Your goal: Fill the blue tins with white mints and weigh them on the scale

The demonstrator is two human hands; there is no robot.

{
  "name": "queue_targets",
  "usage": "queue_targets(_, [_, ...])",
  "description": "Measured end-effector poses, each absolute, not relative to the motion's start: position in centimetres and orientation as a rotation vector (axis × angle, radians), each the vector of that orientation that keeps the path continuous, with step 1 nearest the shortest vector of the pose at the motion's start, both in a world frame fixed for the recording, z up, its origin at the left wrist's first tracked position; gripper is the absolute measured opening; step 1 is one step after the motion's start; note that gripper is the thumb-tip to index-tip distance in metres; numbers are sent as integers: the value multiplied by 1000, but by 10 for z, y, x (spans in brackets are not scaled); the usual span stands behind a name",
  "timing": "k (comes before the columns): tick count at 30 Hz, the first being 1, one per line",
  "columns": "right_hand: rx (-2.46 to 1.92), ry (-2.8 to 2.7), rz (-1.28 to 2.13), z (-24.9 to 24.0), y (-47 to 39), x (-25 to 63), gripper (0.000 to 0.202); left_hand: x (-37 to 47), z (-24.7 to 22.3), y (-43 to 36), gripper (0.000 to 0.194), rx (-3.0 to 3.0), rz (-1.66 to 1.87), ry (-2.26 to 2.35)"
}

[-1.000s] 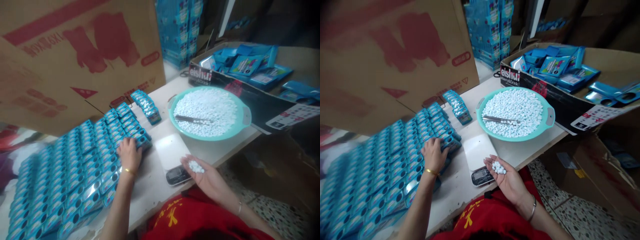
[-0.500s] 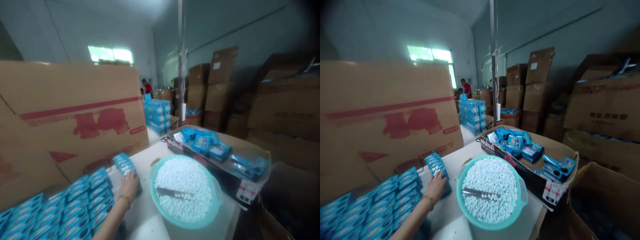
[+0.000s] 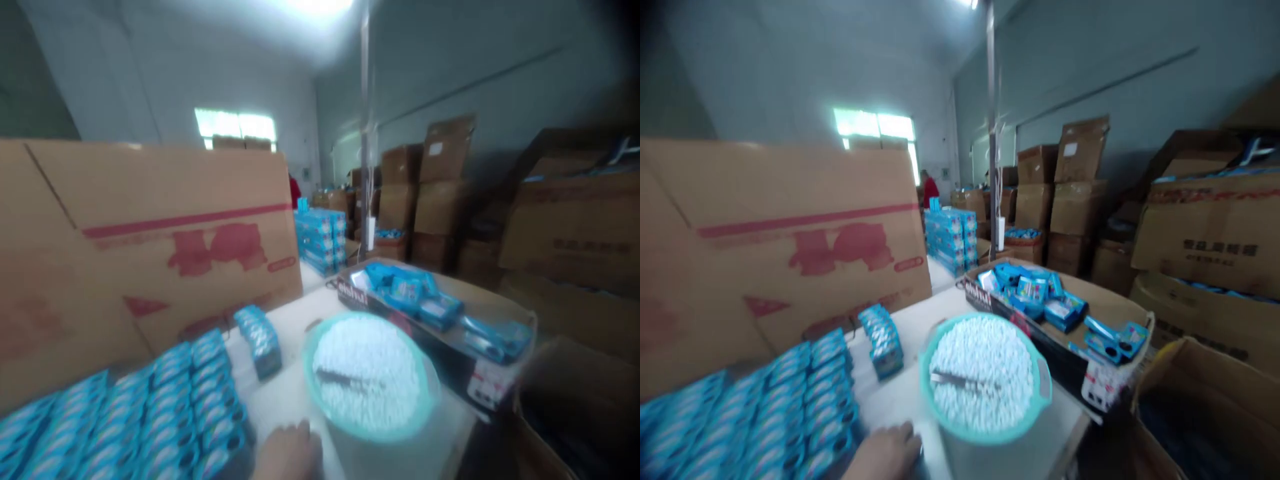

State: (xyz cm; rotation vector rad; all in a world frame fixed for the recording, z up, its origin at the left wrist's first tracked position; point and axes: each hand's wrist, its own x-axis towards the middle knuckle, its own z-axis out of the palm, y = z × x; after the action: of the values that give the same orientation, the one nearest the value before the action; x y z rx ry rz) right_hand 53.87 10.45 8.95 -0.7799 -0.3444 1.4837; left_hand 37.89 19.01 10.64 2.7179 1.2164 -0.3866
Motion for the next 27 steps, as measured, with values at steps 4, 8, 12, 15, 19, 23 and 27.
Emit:
queue_targets(4, [-826, 43, 1559, 50, 41, 509, 10, 376, 134, 165, 22, 2810, -239, 1140])
queue_targets(8, [-815, 265, 1539, 37, 21, 510, 10, 341, 137, 164, 26, 2720, 299, 1183])
queue_targets(12, [-853, 286, 1527, 38, 17, 517, 16, 301, 132, 144, 20, 2492, 616, 1283])
queue_targets(15, [-847, 271, 1513, 40, 13, 517, 18, 284, 119, 129, 21, 2327, 663, 1394])
queue_targets(19, [-855, 276, 1518, 41, 10, 517, 19, 272, 91, 117, 26, 2144, 632, 1462])
queue_targets(23, [-868, 277, 1521, 43, 10, 517, 20, 270, 71, 114, 30, 2080, 614, 1447])
queue_targets(27, [-882, 277, 1521, 46, 12, 517, 20, 278, 65, 115, 27, 2097, 668, 1388])
